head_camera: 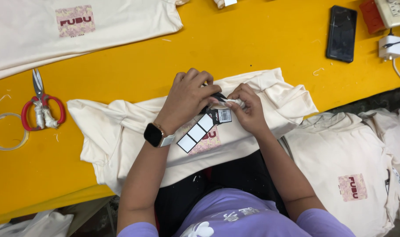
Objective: Trimming threads, attaching tags, and folding t-shirts on a work table
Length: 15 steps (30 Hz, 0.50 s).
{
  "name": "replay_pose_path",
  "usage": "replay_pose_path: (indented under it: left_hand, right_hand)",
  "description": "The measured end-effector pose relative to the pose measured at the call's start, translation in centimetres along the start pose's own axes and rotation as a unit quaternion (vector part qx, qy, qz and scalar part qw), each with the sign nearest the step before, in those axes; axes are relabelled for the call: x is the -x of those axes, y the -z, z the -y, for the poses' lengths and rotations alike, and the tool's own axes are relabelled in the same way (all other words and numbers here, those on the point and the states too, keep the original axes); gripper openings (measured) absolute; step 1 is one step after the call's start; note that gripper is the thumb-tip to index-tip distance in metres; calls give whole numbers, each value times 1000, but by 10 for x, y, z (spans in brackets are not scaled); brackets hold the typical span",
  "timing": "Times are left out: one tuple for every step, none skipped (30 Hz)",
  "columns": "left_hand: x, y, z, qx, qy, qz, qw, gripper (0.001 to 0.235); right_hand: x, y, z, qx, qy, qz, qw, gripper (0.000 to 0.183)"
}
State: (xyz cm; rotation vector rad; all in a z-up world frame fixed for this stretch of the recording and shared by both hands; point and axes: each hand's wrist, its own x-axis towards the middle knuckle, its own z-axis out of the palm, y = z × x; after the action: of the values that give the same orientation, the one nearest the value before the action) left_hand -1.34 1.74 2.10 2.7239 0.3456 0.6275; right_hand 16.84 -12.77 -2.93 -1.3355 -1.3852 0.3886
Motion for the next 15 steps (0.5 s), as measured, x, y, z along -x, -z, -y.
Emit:
replay_pose_path:
  left_hand:
    - [-1,-3,1,-7,-10,-7,1000,23]
    - [-1,-5,1,-6,-9,-5,1000,23]
    - [-2,-7,2,-12,-12,-10,1000,22]
    - [-2,-9,2,-18,-14,-16,1000,21]
    - [-2,-8,3,-18,-13,-16,1000,21]
    - [-1,-8,4,-10,-15,-18,1000,20]
    - [-1,-8,5,-3,-18,-21,1000,19]
    - [-1,-7,4,-3,-17,-22,1000,19]
    - [-1,-6,3,0,-19,-23,1000,21]
    - [-1,-6,2,3,-20,-23,1000,23]
    - [-1,-10,3,3,-19,-23,1000,23]
    - [-1,-13,3,-4,-20,-24,999,20]
    - [-1,-17,4,-13,-21,-24,999,18]
    - [0,-14,4,-13,-20,-25,999,18]
    - [1,-12,4,-10,-19,-28,999,18]
  right_hand:
    - [-1,0,0,-1,1,2,1000,11]
    - [1,1,0,-2,-1,2,1000,11]
    - [1,1,-1,1,1,6,1000,11]
    - [1,1,-1,4,4,10,1000,11]
    - [0,0,-1,4,4,11,1000,11]
    - [0,0,0,7,1,11,1000,11]
    - [0,-1,1,10,-1,10,1000,12]
    - [0,0,0,10,-1,11,1000,12]
    - [1,0,-1,7,-3,11,1000,11]
    - [1,1,-1,3,-5,10,1000,10]
    - [2,1,-2,3,-5,12,1000,10]
    - [2,1,-2,3,-6,12,1000,11]
    - [2,0,-3,3,-6,12,1000,11]
    - [2,0,-3,2,-6,13,1000,11]
    - [3,0,-4,6,-1,14,1000,11]
